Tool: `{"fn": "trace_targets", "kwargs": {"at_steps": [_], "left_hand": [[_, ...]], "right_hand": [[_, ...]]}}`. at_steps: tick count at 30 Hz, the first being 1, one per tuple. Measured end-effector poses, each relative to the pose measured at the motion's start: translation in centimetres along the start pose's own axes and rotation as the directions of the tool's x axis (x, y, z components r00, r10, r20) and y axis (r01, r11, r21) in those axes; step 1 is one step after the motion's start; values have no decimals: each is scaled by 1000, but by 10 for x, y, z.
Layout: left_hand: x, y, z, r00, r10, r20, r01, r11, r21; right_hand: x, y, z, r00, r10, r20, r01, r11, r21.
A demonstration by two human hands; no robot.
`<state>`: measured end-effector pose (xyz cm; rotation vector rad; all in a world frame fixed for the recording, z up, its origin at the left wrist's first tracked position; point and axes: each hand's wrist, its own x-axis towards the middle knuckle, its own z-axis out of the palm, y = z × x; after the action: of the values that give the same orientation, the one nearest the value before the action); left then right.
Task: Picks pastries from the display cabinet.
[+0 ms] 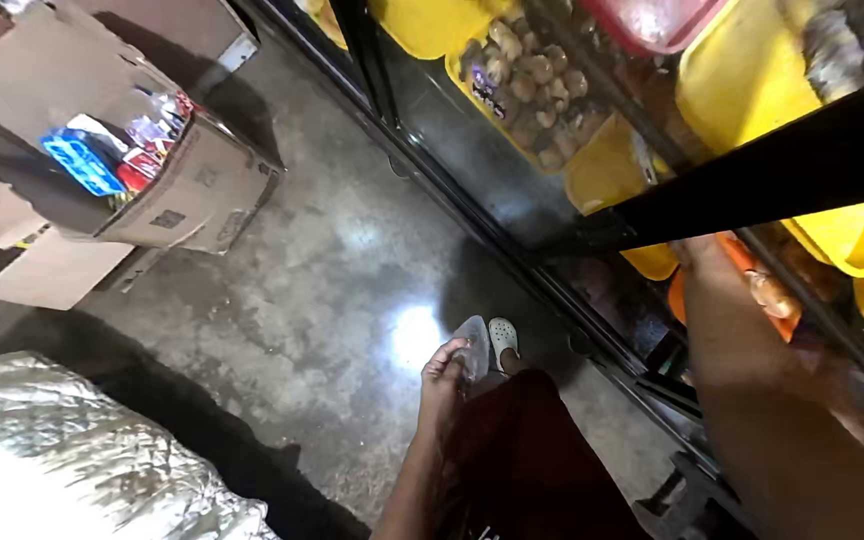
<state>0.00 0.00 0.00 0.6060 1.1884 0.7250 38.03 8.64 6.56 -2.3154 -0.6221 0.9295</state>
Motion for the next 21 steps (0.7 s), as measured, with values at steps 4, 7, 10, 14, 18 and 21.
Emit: {"fn": "trace_targets", "kwargs": {"at_steps": [4, 7, 10, 14, 18, 21], "left_hand": [[-5, 13, 2, 997, 62, 42, -62, 998, 5], [-8, 26, -1, 995, 70, 77, -69, 998, -15], [-8, 41, -2, 988, 75, 136, -73, 997, -19], [-11, 53, 4, 974, 68, 216, -75, 997, 29], [-20, 63, 16, 957, 53, 283, -86, 991, 105], [-31, 66, 24, 964, 72, 254, -123, 973, 194]], "right_hand": [[-19, 143, -26, 977, -194, -91, 207, 965, 159], [-97, 199, -36, 992, -72, -101, 86, 985, 146], [-176, 221, -40, 988, -113, -102, 124, 986, 114], [-249, 200, -42, 968, -253, 2, 252, 964, 85], [-278, 183, -37, 904, -412, 119, 416, 909, -15], [-294, 165, -39, 882, -432, 189, 465, 864, -194]]}}
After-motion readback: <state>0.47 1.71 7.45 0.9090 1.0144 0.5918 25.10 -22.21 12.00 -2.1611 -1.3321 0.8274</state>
